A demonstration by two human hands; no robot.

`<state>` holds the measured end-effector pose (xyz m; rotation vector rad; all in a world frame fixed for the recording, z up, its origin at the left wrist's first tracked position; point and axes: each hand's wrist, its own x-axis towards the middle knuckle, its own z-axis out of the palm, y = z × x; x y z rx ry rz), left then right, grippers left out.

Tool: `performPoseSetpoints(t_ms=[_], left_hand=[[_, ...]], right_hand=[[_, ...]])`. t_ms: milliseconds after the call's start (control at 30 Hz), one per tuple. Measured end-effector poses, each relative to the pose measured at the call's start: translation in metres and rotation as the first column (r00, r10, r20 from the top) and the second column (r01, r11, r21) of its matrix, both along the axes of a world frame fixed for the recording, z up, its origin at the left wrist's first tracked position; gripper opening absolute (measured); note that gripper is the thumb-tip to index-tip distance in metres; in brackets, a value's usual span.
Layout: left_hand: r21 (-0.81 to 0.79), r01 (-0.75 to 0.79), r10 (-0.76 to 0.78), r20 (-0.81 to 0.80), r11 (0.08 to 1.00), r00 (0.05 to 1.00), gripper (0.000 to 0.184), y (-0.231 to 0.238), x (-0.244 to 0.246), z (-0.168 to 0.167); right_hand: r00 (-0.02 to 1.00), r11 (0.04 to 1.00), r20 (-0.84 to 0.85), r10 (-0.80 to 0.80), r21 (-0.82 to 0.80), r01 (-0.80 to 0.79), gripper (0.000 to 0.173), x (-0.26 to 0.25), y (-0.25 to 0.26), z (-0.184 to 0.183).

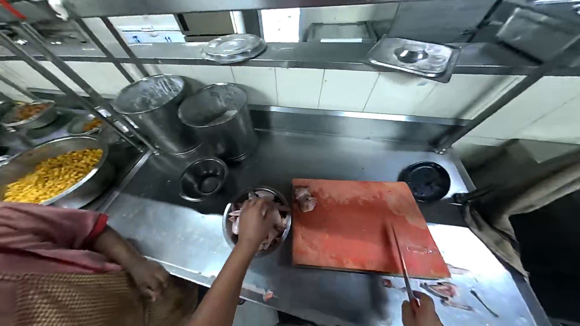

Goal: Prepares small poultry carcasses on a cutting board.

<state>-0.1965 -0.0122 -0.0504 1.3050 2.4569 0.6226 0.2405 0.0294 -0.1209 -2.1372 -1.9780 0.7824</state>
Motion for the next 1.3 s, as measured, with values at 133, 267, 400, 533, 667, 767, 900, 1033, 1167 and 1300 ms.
performPoseSetpoints(t_ms=[133, 267, 400, 533, 667, 767, 900, 1033, 1167, 1300], left_hand=[[-0.291, -0.015, 0.043, 0.091, 0.957, 0.995, 0.058, -0.032, -0.038, -0.019], [-0.234, -0.008, 0.055, 0.195, 0.972, 0.979, 0.048, -0.039, -0.044, -0.035], [-0.096, -0.02, 0.045, 0.26, 0.995, 0.965, 0.029, -0.054, -0.039, -0.02], [0.271, -0.324, 0.046, 0.7, 0.906, 0.712, 0.025, -0.07, -0.022, 0.006], [0.301, -0.335, -0.218, 0.939, 0.893, 0.264, 0.035, -0.058, 0.026, 0.038], [0.238, -0.267, -0.255, 0.967, 0.934, -0.028, 0.029, -0.044, 0.067, 0.039], [0.223, -0.252, -0.213, 0.975, 0.942, 0.066, 0.021, -0.029, 0.099, 0.026], [0.325, 0.094, -0.319, 0.763, 0.941, 0.562, 0.03, -0.022, 0.115, 0.001], [0.188, 0.467, -0.503, 0.267, 0.864, 0.822, 0.032, -0.011, 0.133, 0.0], [-0.108, 0.512, -0.5, 0.119, 0.852, 0.858, 0.04, -0.003, 0.157, 0.017]], right_hand=[[0.992, 0.99, 0.046, 0.114, 0.084, -0.118, 0.048, -0.033, 0.042, -0.003], [0.975, 0.971, 0.141, 0.173, 0.143, -0.193, 0.054, -0.069, 0.07, 0.003], [0.952, 0.929, 0.11, 0.286, 0.211, -0.304, 0.053, -0.103, 0.06, 0.029], [0.869, 0.892, -0.201, 0.452, 0.129, -0.434, 0.047, -0.136, 0.036, 0.061], [0.572, 0.827, -0.632, 0.523, 0.214, -0.52, 0.047, -0.169, 0.008, 0.095], [0.386, 0.704, -0.64, 0.664, 0.361, -0.612, 0.056, -0.182, 0.002, 0.097], [0.49, 0.801, -0.668, 0.56, 0.286, -0.526, 0.035, -0.171, 0.001, 0.067], [0.676, 0.909, -0.704, 0.217, -0.106, -0.403, 0.033, -0.155, -0.007, 0.065], [0.851, 0.853, -0.497, 0.167, -0.36, -0.378, 0.044, -0.141, 0.006, 0.068], [0.955, 0.935, -0.032, 0.295, -0.194, -0.296, 0.06, -0.147, -0.005, 0.087]])
